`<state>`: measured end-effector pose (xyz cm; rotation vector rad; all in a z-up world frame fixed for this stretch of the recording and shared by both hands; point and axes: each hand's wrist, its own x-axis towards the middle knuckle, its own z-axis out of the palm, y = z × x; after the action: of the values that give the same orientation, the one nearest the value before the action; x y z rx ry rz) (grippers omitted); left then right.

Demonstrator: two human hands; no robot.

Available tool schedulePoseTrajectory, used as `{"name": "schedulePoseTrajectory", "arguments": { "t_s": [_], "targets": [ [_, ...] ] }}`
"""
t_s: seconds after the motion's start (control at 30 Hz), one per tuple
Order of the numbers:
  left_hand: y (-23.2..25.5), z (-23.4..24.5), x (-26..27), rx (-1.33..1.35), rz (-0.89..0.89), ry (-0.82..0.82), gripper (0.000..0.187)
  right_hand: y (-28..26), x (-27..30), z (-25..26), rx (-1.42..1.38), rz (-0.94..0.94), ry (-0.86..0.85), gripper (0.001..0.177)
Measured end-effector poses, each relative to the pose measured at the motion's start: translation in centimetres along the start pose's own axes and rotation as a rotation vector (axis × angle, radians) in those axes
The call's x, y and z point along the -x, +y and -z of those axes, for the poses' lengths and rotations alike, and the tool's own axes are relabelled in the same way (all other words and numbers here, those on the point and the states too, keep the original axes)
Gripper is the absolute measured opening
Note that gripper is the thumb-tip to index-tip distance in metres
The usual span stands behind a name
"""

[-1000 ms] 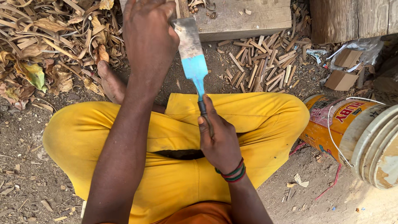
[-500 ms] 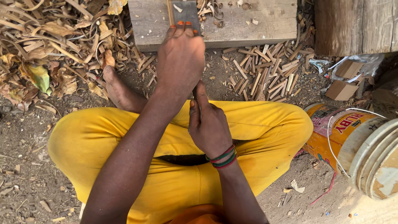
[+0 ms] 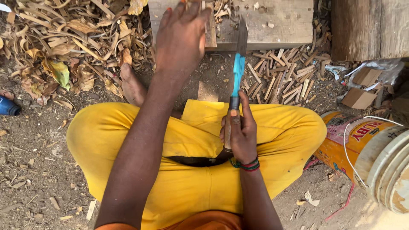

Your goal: The person carves small pieces of wood using a blue-handled wood chisel, holding the wood against a large wooden block and shaving off thin strips.

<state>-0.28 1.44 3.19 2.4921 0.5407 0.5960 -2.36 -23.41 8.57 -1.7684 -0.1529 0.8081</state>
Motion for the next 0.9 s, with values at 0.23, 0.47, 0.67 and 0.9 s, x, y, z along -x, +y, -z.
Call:
{"name": "schedulePoseTrajectory", "arguments": {
  "t_s": [0.23, 0.47, 0.67, 0.9],
  "targets": [
    [0.0, -1.7, 0.6, -0.182, 0.012, -0.125, 0.041, 2.5, -1.2, -0.1, -0.031, 0.025, -0.034, 0.067],
    [-0.1, -2.1, 0.2, -0.172, 0.008, -0.112, 0.041, 2.8, -1.5, 0.0, -0.035, 0.021, -0.053, 0.068],
    [-1.2, -1.7, -0.3, -0.147, 0.033, -0.235, 0.036, 2.7, -1.6, -0.1, -0.042, 0.017, -0.039, 0.068],
    [-2.4, -1.8, 0.1, -0.170, -0.007, -0.244, 0.024, 2.9, -1.4, 0.0, -0.021, 0.027, -0.036, 0.067]
  ]
}}
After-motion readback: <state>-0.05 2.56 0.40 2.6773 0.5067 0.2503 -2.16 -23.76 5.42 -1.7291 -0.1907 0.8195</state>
